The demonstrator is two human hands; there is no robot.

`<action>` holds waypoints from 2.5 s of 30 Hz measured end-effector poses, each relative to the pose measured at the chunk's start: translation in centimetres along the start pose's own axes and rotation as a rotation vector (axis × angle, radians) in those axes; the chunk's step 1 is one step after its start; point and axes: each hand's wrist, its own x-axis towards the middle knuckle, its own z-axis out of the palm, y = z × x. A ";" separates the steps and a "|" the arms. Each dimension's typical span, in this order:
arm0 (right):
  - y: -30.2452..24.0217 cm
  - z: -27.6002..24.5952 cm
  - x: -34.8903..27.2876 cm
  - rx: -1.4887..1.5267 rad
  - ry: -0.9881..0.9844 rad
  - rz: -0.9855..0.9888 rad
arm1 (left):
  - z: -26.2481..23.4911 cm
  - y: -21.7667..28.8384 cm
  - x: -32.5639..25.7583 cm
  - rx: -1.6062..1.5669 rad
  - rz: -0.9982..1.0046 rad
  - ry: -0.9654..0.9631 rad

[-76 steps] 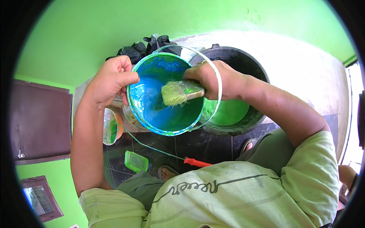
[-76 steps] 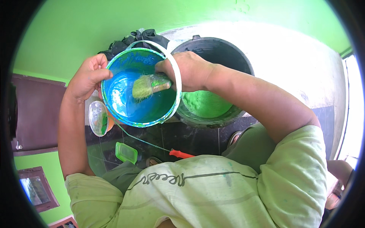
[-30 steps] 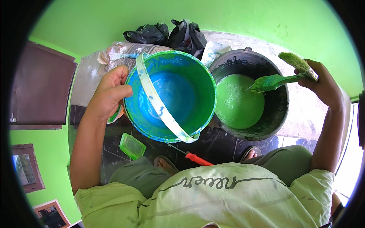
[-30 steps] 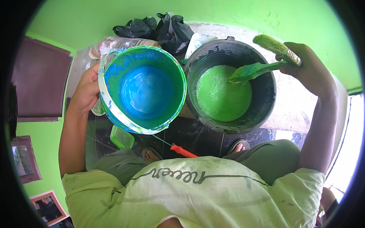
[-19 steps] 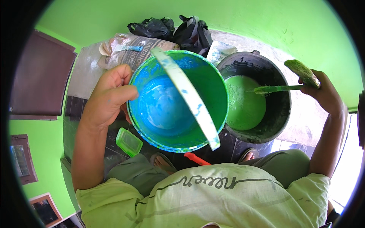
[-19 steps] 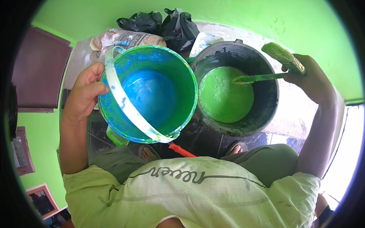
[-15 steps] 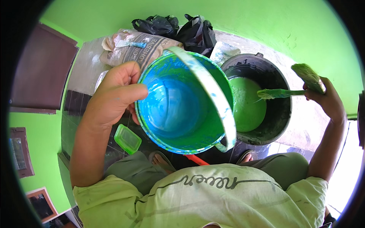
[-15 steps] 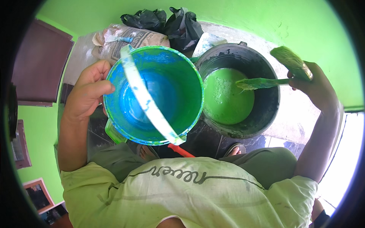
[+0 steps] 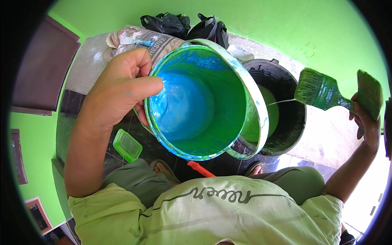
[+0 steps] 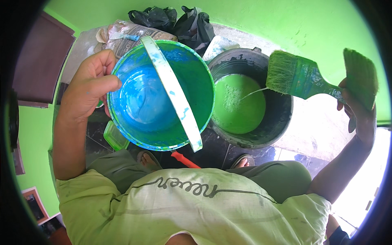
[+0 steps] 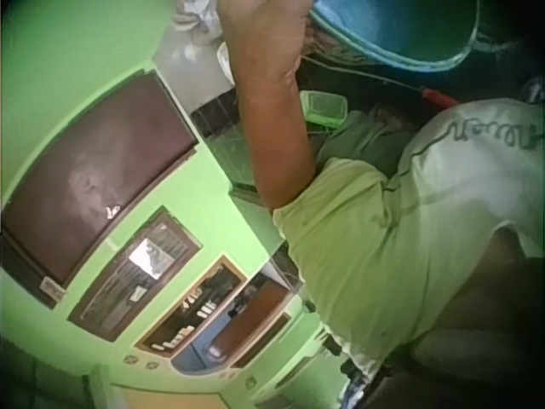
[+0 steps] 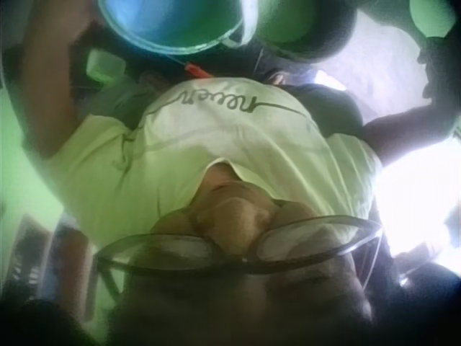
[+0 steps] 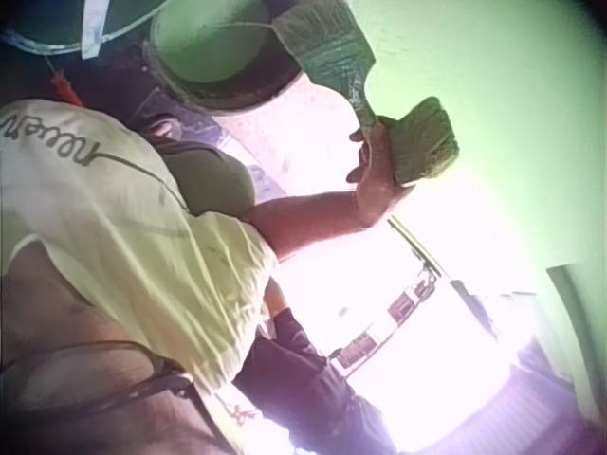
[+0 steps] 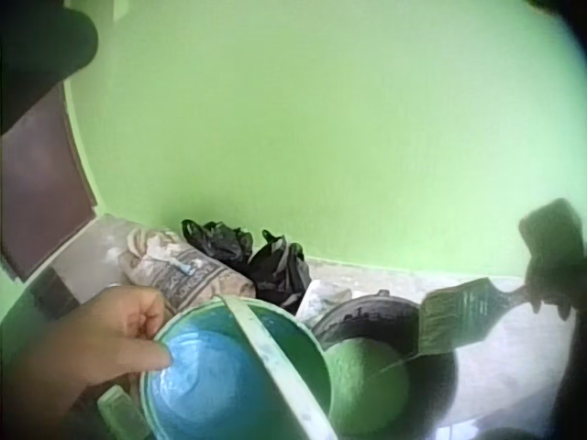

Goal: The person scoops green paint from a bucket into a small container, then pours the paint back into the bucket. They then open a pink plastic bag and pour its contents into the bucket, mixing the materials together.

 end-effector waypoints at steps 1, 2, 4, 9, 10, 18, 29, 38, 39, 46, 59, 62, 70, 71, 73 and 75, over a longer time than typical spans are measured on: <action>0.5 0.0 -0.2 0.024 0.075 -0.059 | -0.1 -0.1 0.0 -0.009 0.008 0.003; 1.2 0.2 -0.3 0.048 0.149 -0.119 | -0.1 -0.3 0.1 -0.018 0.016 0.007; 1.2 0.0 -0.4 0.126 0.137 -0.113 | -0.3 -0.3 0.0 -0.028 0.024 0.012; 3.1 1.6 0.9 0.260 -0.047 0.054 | -0.4 -0.5 -0.1 -0.054 0.034 0.017; 3.5 2.9 1.3 0.193 -0.103 0.183 | -0.5 -0.7 -0.2 -0.067 0.020 0.015; 6.2 6.4 2.7 -0.335 -0.166 0.016 | -0.5 -1.0 -0.5 -0.064 -0.042 0.037; 9.4 9.0 3.4 -0.779 -0.163 0.077 | -0.9 -1.6 0.3 -0.110 -0.028 0.027; 7.2 5.6 3.0 -0.258 -0.080 0.196 | -1.4 -2.5 0.7 -0.111 -0.054 0.028; 11.3 5.0 4.0 -0.473 -0.144 0.123 | -1.4 -2.2 0.9 -0.111 -0.040 0.026; 5.1 8.3 3.1 -0.011 -0.127 0.245 | -2.3 -3.5 0.4 -0.079 -0.072 0.068; 11.3 8.1 5.4 -0.628 -0.162 0.214 | -3.4 -3.8 0.6 -0.084 -0.067 0.050; 8.8 7.0 4.8 -0.112 -0.202 0.370 | -3.3 -4.0 0.7 -0.088 -0.056 0.060; 10.6 7.0 3.9 -0.021 -0.303 0.298 | -3.7 -4.2 0.2 -0.070 -0.078 0.091; 9.7 7.7 3.7 0.020 -0.280 0.258 | -3.9 -4.5 0.3 -0.073 -0.080 0.097; 10.8 8.4 3.7 0.048 -0.226 0.239 | -3.7 -4.7 0.3 -0.093 -0.081 0.097; 13.2 9.9 3.8 -0.048 -0.081 0.162 | -3.4 -4.7 0.4 -0.121 -0.086 0.088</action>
